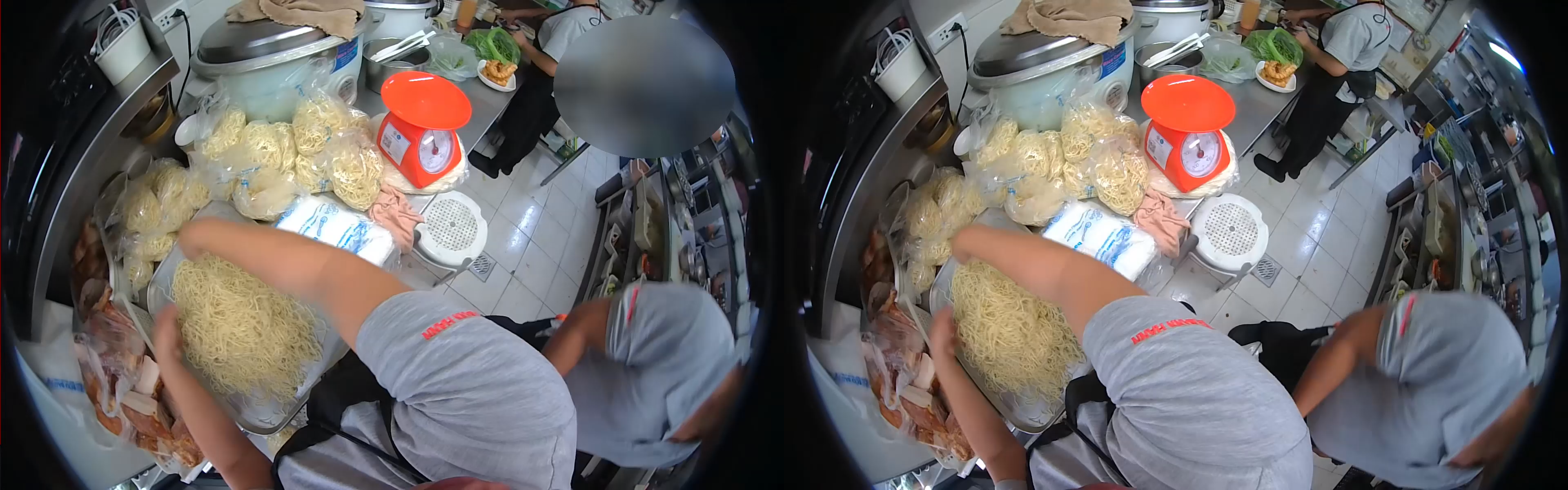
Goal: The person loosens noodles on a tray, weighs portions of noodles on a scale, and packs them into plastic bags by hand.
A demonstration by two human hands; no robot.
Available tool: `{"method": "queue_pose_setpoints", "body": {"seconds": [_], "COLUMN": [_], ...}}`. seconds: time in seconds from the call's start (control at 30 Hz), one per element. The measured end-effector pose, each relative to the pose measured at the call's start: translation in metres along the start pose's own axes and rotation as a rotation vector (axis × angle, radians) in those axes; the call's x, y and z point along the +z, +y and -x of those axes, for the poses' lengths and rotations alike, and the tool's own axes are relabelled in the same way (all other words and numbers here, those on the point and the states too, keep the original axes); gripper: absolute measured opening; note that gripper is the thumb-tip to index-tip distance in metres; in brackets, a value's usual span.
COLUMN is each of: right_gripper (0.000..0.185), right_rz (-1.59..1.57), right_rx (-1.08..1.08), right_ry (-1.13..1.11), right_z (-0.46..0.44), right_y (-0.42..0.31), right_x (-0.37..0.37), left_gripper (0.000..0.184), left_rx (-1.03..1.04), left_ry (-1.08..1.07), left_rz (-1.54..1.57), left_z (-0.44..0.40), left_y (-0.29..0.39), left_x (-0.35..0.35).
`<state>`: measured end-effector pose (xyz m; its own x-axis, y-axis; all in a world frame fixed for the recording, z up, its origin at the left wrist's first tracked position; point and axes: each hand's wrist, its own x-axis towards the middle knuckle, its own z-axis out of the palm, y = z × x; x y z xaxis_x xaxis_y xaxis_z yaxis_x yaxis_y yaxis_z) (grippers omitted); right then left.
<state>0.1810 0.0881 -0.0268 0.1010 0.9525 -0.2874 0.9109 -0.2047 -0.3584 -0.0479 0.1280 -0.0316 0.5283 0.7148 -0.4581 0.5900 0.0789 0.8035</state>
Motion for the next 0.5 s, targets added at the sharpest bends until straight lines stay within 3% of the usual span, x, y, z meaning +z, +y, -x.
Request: {"method": "queue_pose_setpoints", "body": {"seconds": [0.03, 0.07, 0.1, 0.13, 0.2, 0.3, 0.4, 0.47, 0.5], "right_gripper": [0.039, 0.050, 0.051, 0.052, 0.053, 0.041, 0.025, 0.015, 0.018], "right_rz": [-0.106, -0.064, -0.270, -0.476, -0.558, -0.414, -0.628, -0.520, -0.413], "right_rx": [0.122, -0.011, -0.032, -0.053, -0.021, -0.024, -0.176, -0.338, -0.423], "right_ry": [-0.214, -0.099, -0.119, -0.138, -0.107, -0.133, 0.211, 0.439, 0.524], "right_z": [-0.019, 0.032, 0.045, 0.052, 0.062, 0.060, 0.089, 0.111, 0.102], "right_y": [0.014, 0.004, -0.005, -0.012, -0.034, -0.048, -0.062, -0.076, -0.090], "right_x": [0.031, 0.040, 0.054, 0.064, 0.065, 0.042, 0.004, -0.037, -0.067], "left_gripper": [0.045, 0.041, 0.036, 0.035, 0.032, 0.030, 0.030, 0.027, 0.023], "left_rx": [-0.083, -0.062, -0.040, 0.030, 0.143, 0.136, 0.303, 0.521, 0.537], "left_ry": [-0.167, -0.071, 0.023, -0.050, -0.197, 0.044, -0.013, -0.057, 0.005], "left_rz": [-0.079, -0.246, -0.414, -0.192, 0.258, 0.328, 0.614, 0.654, 0.636], "left_z": [-0.014, 0.000, 0.015, 0.010, 0.008, 0.045, 0.072, 0.084, 0.067], "left_y": [-0.015, -0.008, -0.001, -0.001, -0.011, 0.037, 0.073, 0.103, 0.102], "left_x": [0.005, 0.027, 0.051, 0.052, 0.051, 0.050, 0.038, 0.028, -0.024]}}
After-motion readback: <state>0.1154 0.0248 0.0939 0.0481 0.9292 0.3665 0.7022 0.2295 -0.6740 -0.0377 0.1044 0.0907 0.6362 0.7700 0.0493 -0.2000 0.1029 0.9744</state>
